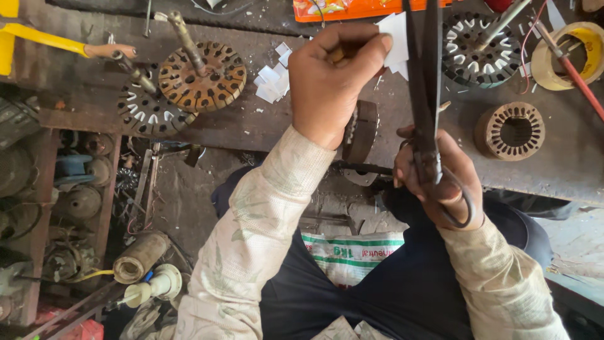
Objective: The person uses a pair of scissors to cut a white sheet of paper into small rectangular pieces. They repeatedly fold the paper and trim it, accumulating a pile of cut pieces on the workbench.
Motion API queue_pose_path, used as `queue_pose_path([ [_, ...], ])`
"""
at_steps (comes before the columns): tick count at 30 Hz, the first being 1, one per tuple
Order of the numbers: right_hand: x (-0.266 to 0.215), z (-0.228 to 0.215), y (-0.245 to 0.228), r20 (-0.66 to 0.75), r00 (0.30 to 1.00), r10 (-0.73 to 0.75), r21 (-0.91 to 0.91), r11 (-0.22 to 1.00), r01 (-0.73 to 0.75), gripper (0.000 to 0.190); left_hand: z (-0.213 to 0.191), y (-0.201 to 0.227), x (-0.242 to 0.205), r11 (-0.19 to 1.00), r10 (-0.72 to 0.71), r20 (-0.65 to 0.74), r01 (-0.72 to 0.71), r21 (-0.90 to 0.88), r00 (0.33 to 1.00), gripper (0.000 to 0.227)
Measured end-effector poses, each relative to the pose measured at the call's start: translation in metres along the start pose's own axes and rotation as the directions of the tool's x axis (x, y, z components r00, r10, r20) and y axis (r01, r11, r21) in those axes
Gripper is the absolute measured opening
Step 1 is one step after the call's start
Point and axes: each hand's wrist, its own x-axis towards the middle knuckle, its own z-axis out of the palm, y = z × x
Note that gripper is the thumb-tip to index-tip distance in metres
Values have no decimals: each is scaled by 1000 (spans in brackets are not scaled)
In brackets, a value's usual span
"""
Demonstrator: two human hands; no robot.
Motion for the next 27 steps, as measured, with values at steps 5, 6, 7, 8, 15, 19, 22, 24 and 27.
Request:
queue_pose_path([
  [5,-6,-5,3,35,999,31,78,996,-34,99,6,0,-2,997,22,-26,-20,71,999,10],
  [6,-6,-6,3,25,999,48,68,996,-50,95,7,1,-2,997,24,-27,-22,71,999,10],
  [7,-6,-7,2,14,998,65,58,996,-65,91,7,2,-3,997,27,-27,-25,69,999,11],
  [8,-7,-9,2,-2,997,78,47,996,-78,87,7,2,-3,998,28,-22,-26,65,999,12],
  [15,-7,-14,4,-18,994,110,47,993,-109,79,7,0,-3,998,33,-24,-31,50,999,14],
  [19,-8,-15,4,-10,992,126,88,988,-124,80,7,-2,-4,997,27,-39,-25,67,999,15],
  [22,-6,-14,4,-4,992,125,104,987,-124,80,7,-1,-4,998,30,-32,-28,59,999,15],
  [24,-5,-13,4,-4,992,122,92,988,-122,80,7,-1,-4,999,22,-31,-21,40,999,15],
  [27,-5,-14,4,-6,993,122,63,991,-121,80,6,-1,-3,996,58,-27,-56,73,998,15],
])
